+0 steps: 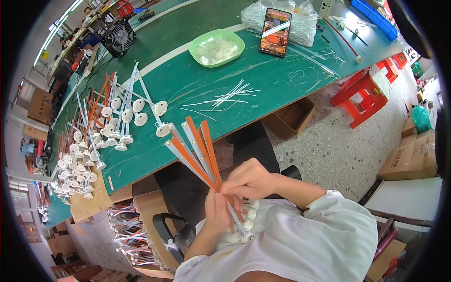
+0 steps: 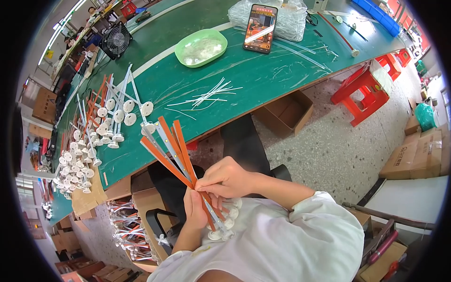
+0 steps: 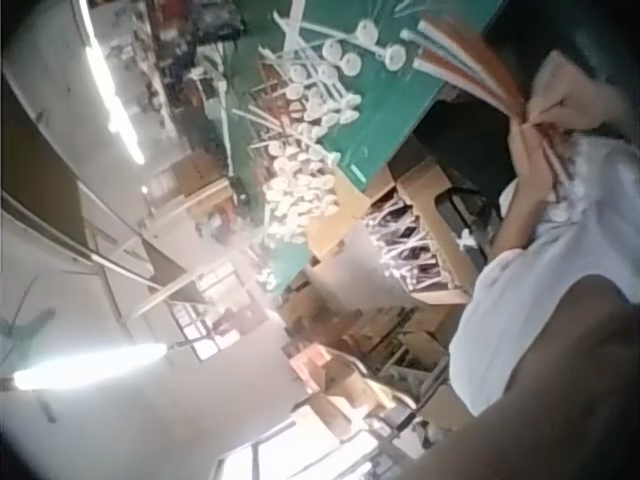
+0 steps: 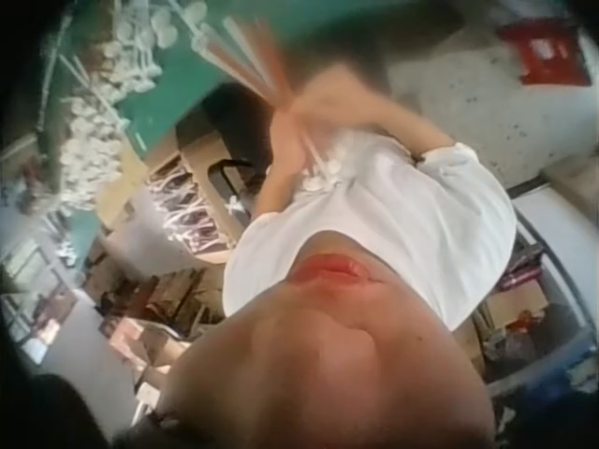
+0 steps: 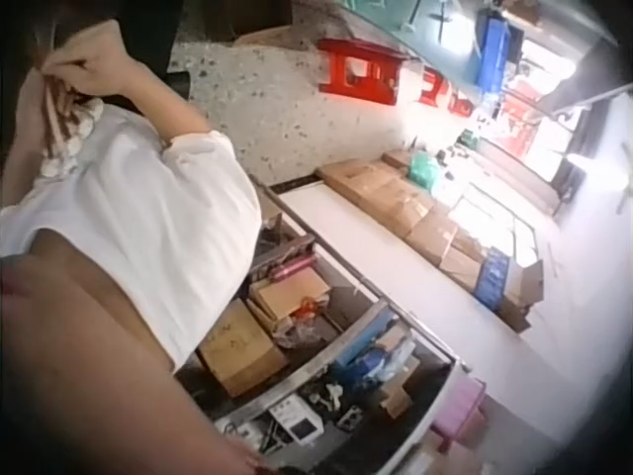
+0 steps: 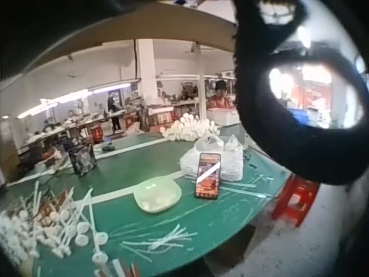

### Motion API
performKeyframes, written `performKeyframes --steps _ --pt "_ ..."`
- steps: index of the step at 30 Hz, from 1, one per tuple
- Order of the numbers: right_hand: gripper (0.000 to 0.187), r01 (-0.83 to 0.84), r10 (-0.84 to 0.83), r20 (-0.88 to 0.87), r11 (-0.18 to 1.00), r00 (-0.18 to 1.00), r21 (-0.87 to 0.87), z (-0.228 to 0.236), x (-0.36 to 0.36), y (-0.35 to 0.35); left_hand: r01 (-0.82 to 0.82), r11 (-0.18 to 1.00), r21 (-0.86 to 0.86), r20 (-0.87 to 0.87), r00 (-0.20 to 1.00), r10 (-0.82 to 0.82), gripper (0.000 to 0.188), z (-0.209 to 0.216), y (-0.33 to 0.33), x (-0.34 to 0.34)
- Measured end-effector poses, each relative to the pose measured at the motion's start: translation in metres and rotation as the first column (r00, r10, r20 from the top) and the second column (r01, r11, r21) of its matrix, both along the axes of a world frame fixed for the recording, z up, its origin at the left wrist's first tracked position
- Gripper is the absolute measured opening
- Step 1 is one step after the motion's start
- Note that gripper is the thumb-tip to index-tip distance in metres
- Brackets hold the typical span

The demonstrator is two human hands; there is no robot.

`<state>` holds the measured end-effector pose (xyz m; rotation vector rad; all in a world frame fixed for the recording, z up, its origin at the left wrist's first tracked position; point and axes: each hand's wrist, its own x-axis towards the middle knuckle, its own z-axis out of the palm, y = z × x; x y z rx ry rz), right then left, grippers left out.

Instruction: Assembling and bundling LED strip fixtures with cable ties.

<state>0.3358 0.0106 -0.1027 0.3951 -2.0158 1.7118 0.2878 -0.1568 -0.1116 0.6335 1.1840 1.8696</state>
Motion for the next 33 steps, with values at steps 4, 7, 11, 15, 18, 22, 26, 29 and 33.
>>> performKeyframes --steps 4,7,11,15,18,22,26,29,33 --pt "0.022 0.278 -0.207 -0.265 0.923 0.942 0.265 -0.006 0.006 -0.012 0.032 0.989 -0.147 -0.132 0.990 -0.051 0.037 0.007 -0.007 -0.014" --pt "0.029 0.308 -0.218 -0.273 0.883 0.937 0.354 -0.004 0.011 -0.015 0.059 0.974 -0.217 -0.237 0.965 -0.111 0.035 0.020 -0.009 -0.015" --pt "0.028 0.275 -0.190 -0.259 0.896 0.947 0.349 0.005 0.015 -0.020 0.009 0.998 -0.064 0.055 0.998 -0.005 0.032 0.015 -0.010 0.001" --pt "0.029 0.378 -0.305 -0.240 0.848 0.922 0.371 0.013 0.018 -0.033 -0.260 0.951 -0.170 -0.257 0.943 0.212 0.029 0.009 0.000 0.004" --pt "0.030 0.447 -0.384 -0.232 0.802 0.894 0.397 0.014 0.017 -0.038 -0.291 0.946 -0.146 -0.410 0.888 0.210 0.028 0.013 0.006 0.001" --pt "0.034 0.442 -0.360 -0.259 0.776 0.896 0.450 0.014 0.020 -0.044 -0.355 0.931 -0.083 -0.640 0.735 0.224 0.028 0.005 0.007 0.001" --pt "0.034 0.329 -0.232 -0.249 0.807 0.940 0.491 0.016 0.027 -0.037 -0.295 0.947 -0.127 -0.593 0.788 0.166 0.029 0.003 -0.008 -0.003" --pt "0.032 0.177 -0.135 -0.121 0.859 0.983 0.480 0.017 0.032 -0.028 -0.163 0.958 -0.237 -0.456 0.889 0.038 0.032 0.003 -0.019 -0.008" --pt "0.036 0.025 -0.024 -0.005 0.936 1.000 0.351 0.014 0.034 -0.024 -0.051 0.974 -0.220 -0.292 0.956 -0.015 0.033 0.003 -0.020 -0.008"
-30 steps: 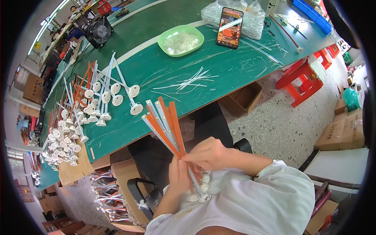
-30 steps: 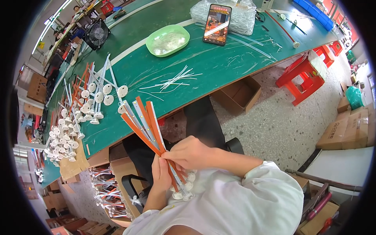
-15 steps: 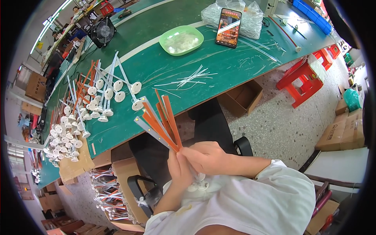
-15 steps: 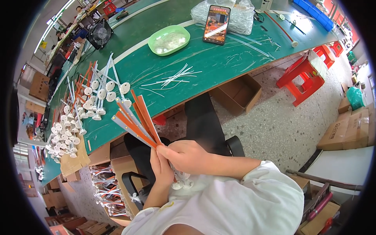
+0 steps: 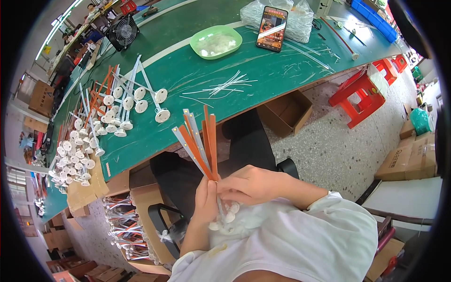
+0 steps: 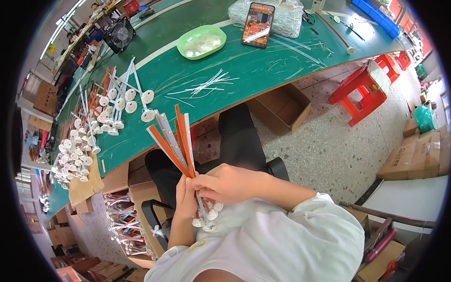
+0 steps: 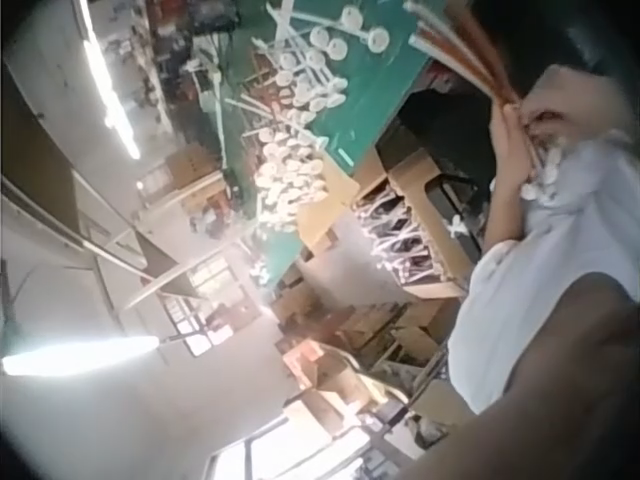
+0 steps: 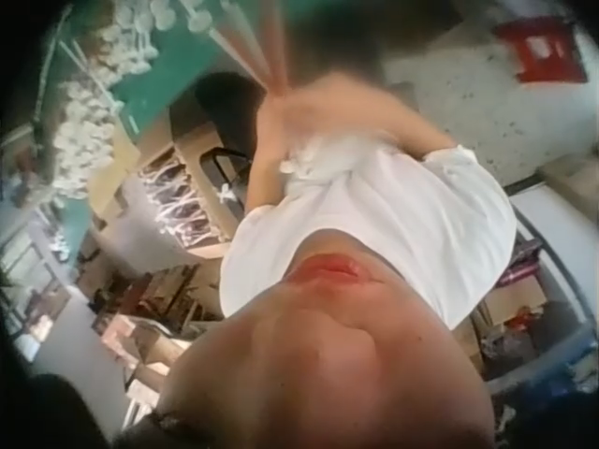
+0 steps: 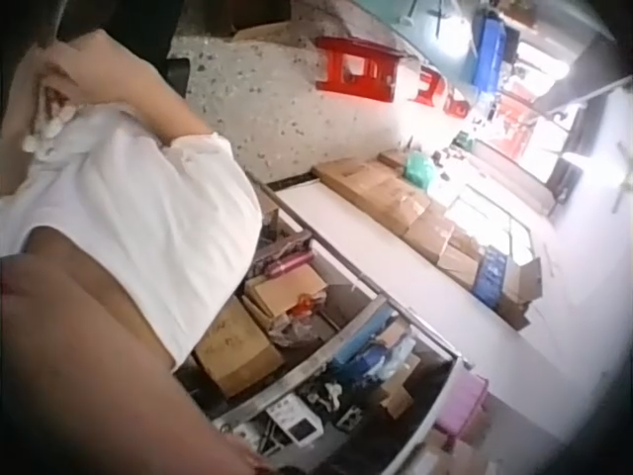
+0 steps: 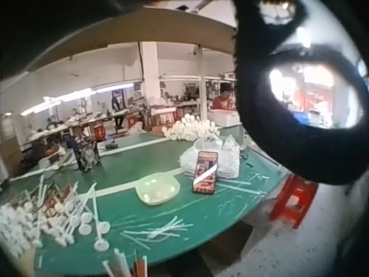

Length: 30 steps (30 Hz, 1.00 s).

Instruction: Assembling and bundling LED strip fixtures with cable ties.

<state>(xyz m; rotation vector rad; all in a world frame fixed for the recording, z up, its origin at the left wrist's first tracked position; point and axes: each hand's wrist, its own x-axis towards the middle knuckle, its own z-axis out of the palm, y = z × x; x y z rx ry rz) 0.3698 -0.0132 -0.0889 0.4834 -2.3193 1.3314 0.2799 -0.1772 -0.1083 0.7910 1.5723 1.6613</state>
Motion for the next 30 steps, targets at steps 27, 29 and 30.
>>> performKeyframes --steps 27,29,30 --pt "0.033 0.180 -0.002 -0.471 0.925 0.882 0.333 -0.008 -0.007 0.014 0.168 0.973 0.156 0.202 0.959 -0.198 0.064 -0.008 -0.005 0.011" --pt "0.033 0.186 -0.003 -0.516 0.935 0.857 0.302 -0.016 -0.007 0.013 0.070 0.997 0.044 0.132 0.988 -0.075 0.052 -0.015 -0.006 0.016" --pt "0.029 0.199 -0.066 -0.512 0.958 0.856 0.209 -0.021 -0.007 0.010 0.070 0.997 0.045 0.133 0.988 -0.075 0.052 -0.016 -0.007 0.018"
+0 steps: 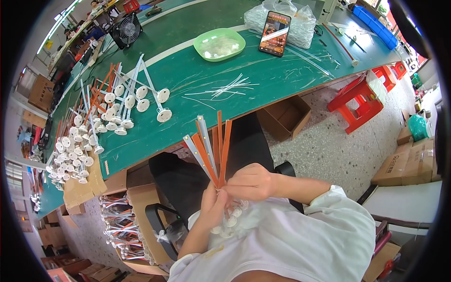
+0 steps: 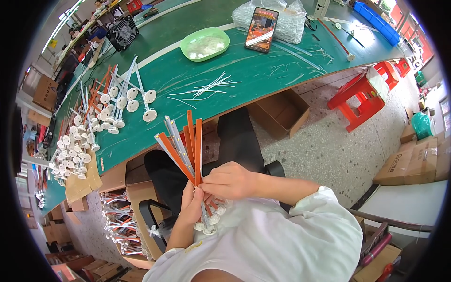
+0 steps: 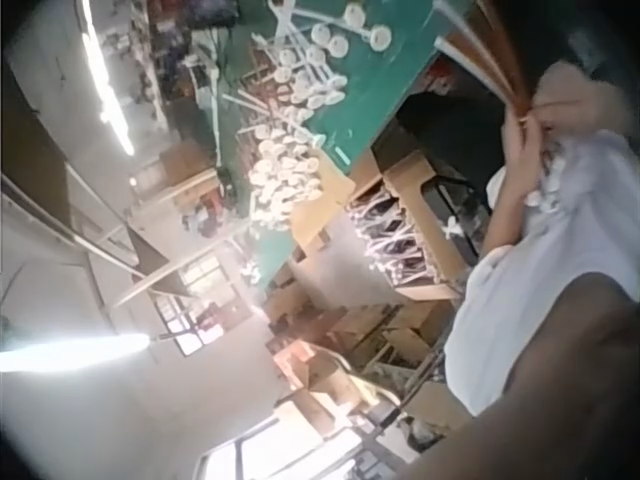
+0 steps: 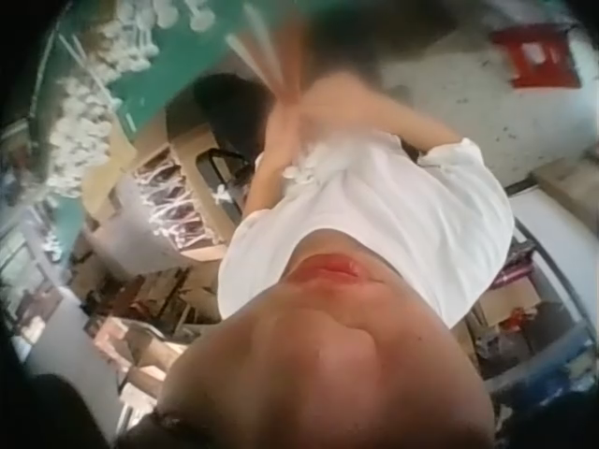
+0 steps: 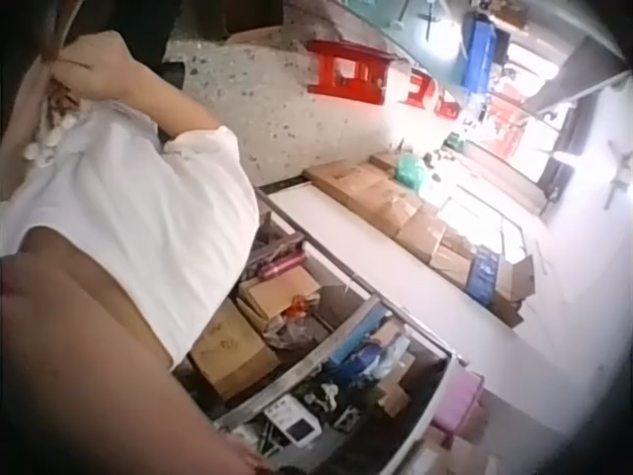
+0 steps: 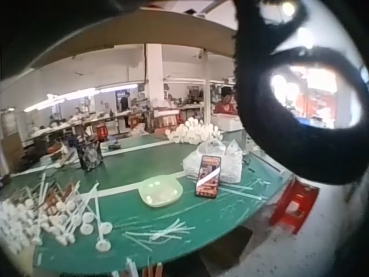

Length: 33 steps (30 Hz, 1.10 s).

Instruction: Assembling and bundling LED strip fixtures with cable ties.

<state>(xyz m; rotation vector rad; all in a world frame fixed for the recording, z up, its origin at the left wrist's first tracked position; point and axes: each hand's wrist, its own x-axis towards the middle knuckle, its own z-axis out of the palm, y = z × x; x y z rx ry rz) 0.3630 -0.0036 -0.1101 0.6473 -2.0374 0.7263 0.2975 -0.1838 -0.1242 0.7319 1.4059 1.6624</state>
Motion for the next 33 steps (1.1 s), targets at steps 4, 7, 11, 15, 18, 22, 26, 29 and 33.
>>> performKeyframes --steps 4,7,11,15,18,22,26,29,33 --pt "0.016 0.076 -0.051 0.086 0.944 0.995 -0.322 -0.009 0.006 -0.016 0.031 0.999 0.011 0.095 0.995 -0.032 0.052 -0.004 0.001 -0.002" --pt "0.009 0.148 -0.086 0.165 0.900 0.982 -0.410 -0.016 0.010 -0.023 0.034 0.998 0.053 0.132 0.990 -0.041 0.053 -0.003 0.002 0.001" --pt "0.014 0.158 -0.112 0.152 0.928 0.982 -0.338 -0.016 0.012 -0.020 -0.016 1.000 0.026 0.089 0.996 0.013 0.050 -0.004 0.005 0.002" --pt "0.022 0.138 -0.125 0.130 0.985 0.984 -0.100 -0.001 0.014 -0.010 -0.049 0.997 -0.061 -0.030 0.998 0.047 0.045 0.003 0.005 0.001" --pt "0.023 0.168 -0.180 0.170 0.982 0.969 0.084 0.011 0.021 -0.013 -0.037 0.990 -0.134 -0.255 0.967 0.002 0.042 0.018 0.001 0.002" --pt "0.023 0.180 -0.247 0.290 0.954 0.925 0.238 0.014 0.029 -0.016 -0.069 0.976 -0.208 -0.497 0.866 -0.045 0.044 0.033 0.007 0.006" --pt "0.021 0.187 -0.298 0.356 0.931 0.886 0.313 0.018 0.035 -0.019 -0.091 0.962 -0.259 -0.586 0.806 -0.082 0.045 0.029 0.007 0.008" --pt "0.019 0.169 -0.300 0.390 0.927 0.871 0.335 0.017 0.036 -0.019 -0.089 0.965 -0.248 -0.561 0.825 -0.068 0.046 0.024 0.009 0.009" --pt "0.018 0.202 -0.322 0.350 0.919 0.880 0.338 0.010 0.035 -0.019 -0.103 0.962 -0.251 -0.582 0.811 -0.065 0.047 0.022 0.011 0.009"
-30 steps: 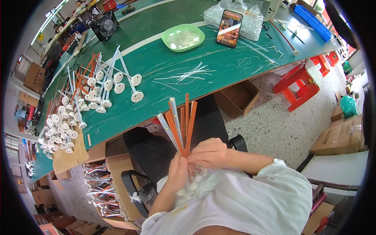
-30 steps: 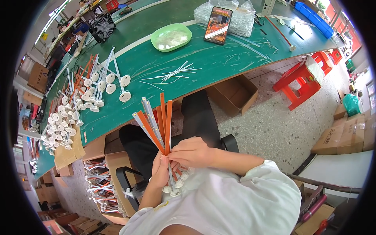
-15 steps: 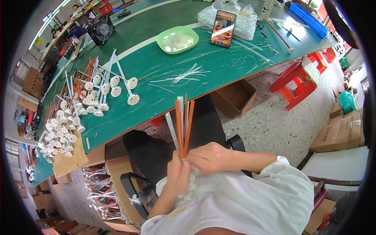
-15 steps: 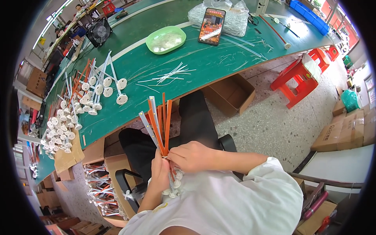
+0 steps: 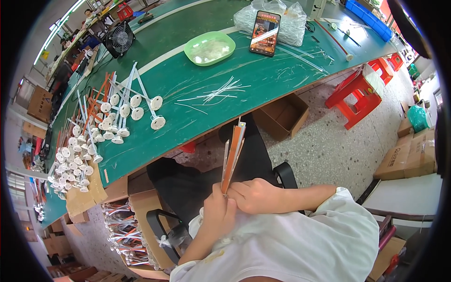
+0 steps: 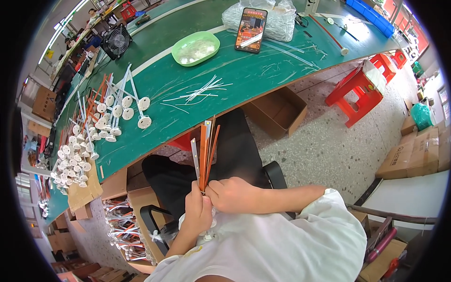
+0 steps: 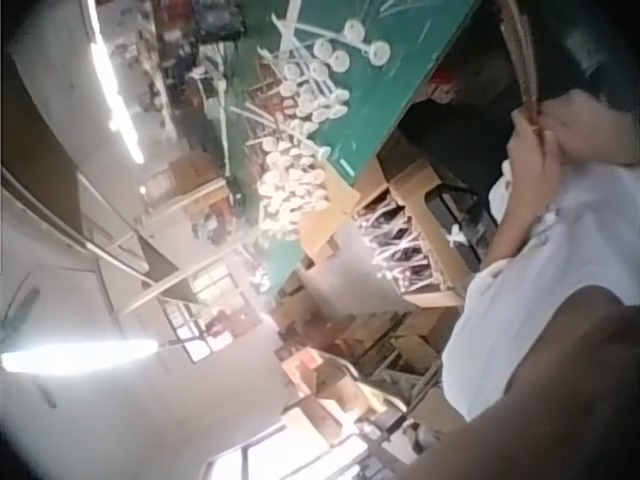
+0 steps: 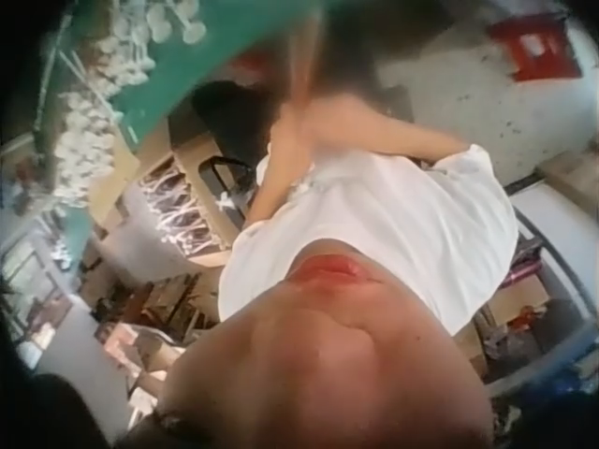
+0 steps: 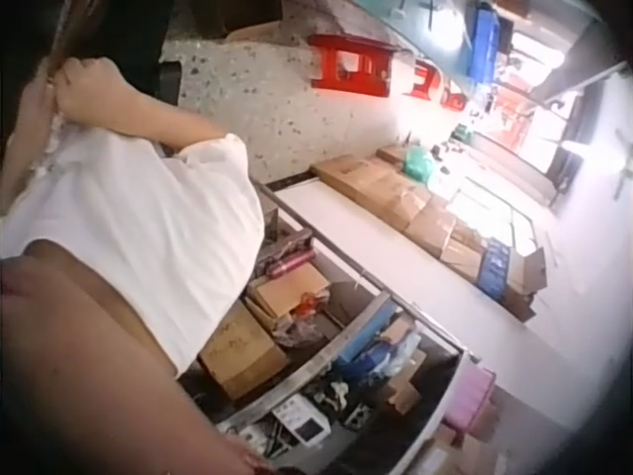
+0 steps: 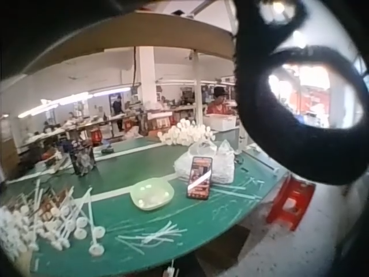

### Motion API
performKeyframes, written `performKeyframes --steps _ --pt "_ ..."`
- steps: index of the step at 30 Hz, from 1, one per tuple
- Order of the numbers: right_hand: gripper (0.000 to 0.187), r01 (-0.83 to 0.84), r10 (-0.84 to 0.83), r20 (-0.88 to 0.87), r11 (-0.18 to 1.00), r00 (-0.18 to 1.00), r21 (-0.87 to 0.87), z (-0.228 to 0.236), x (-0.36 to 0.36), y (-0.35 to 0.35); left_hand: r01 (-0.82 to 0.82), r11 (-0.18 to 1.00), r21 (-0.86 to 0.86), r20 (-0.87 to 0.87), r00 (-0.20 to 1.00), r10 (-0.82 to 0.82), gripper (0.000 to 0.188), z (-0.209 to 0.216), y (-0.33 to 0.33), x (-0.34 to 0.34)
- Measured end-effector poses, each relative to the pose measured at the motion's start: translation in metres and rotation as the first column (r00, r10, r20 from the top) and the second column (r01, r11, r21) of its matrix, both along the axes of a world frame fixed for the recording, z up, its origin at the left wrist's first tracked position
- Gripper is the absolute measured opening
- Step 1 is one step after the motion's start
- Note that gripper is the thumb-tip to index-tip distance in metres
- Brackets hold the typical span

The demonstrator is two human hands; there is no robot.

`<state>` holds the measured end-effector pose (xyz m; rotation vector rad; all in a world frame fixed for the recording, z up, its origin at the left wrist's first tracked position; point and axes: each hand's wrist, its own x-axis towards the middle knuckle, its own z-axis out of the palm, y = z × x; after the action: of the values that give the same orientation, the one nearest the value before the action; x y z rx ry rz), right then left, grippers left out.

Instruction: Assembling and bundling LED strip fixtures with cable ties.

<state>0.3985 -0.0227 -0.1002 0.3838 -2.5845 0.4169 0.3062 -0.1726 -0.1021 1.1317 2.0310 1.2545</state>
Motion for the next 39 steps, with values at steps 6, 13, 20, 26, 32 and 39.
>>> performKeyframes --steps 6,13,20,26,32,39 --pt "0.017 -0.028 0.019 -0.147 0.998 0.989 -0.061 -0.010 -0.008 0.005 -0.016 1.000 0.018 0.054 0.998 0.015 0.051 -0.002 0.004 -0.001" --pt "0.015 -0.053 -0.013 -0.388 0.986 0.922 -0.159 -0.010 -0.020 0.006 0.217 0.972 0.086 0.088 0.971 -0.224 0.040 0.020 0.006 -0.027" --pt "0.016 -0.039 -0.008 -0.401 0.993 0.916 -0.110 -0.005 -0.034 0.020 0.007 0.998 0.059 -0.231 0.973 0.007 0.030 -0.004 0.019 -0.030" --pt "0.019 0.027 -0.054 -0.249 0.994 0.967 -0.109 -0.008 -0.038 0.020 -0.072 0.997 0.039 -0.228 0.970 0.080 0.018 -0.008 0.026 -0.034" --pt "0.017 0.045 -0.045 0.052 0.999 0.998 -0.006 -0.008 -0.036 0.018 -0.141 0.989 -0.041 -0.274 0.954 0.124 0.018 -0.013 0.028 -0.041" --pt "0.017 -0.062 0.064 0.042 0.997 0.997 -0.044 -0.006 -0.049 0.027 -0.129 0.991 -0.046 -0.289 0.951 0.111 0.018 -0.012 0.028 -0.049"
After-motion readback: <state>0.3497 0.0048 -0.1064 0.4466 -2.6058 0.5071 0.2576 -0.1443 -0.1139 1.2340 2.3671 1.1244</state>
